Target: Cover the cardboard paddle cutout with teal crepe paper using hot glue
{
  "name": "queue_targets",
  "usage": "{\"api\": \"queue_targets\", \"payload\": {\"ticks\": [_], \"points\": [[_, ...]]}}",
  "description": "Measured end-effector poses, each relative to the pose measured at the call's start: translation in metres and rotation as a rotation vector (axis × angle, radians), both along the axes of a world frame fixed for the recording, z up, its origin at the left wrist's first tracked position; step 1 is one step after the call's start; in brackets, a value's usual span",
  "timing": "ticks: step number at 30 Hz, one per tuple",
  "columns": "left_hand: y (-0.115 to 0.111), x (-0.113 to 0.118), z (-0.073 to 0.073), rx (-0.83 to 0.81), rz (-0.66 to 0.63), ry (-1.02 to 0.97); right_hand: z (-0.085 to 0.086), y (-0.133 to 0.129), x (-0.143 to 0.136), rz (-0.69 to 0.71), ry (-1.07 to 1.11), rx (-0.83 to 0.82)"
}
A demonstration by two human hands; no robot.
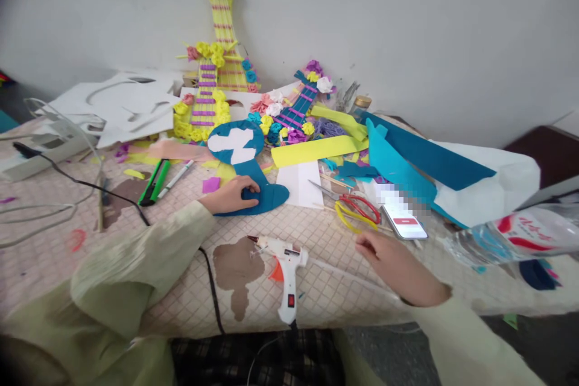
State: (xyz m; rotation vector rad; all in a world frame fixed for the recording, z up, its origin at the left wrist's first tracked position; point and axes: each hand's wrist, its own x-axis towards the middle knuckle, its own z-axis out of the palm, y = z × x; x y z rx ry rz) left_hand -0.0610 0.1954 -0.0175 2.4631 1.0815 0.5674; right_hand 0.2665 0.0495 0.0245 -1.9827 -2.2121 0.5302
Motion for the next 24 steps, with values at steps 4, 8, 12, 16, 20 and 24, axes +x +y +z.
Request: {"api": "queue_targets", "payload": {"ticks": [4,8,12,16,20,24], "points": [[0.002,0.001,-0.006,0.005,0.0,-0.018,0.037,0.022,-0.016,0.128,-0.023,-0.056],[0.003,0.003,-0.009,0.002,0.01,-0.039,0.039,0.057,-0.068,0.329,-0.044,0.022],[0.001,0.004,-0.007,-0.002,0.028,-0.062,0.012,0.085,-0.115,0.447,-0.079,0.024],[0.0,0.004,-0.006,-0.008,0.035,-0.076,-0.01,0.101,-0.128,0.45,-0.162,0.036],[0.001,0.003,-0.006,-0.025,0.01,-0.081,-0.016,0.108,-0.123,0.428,-0.173,0.017],[0.002,0.002,-0.004,-0.031,0.007,-0.062,-0.018,0.111,-0.12,0.407,-0.156,0.008]]}}
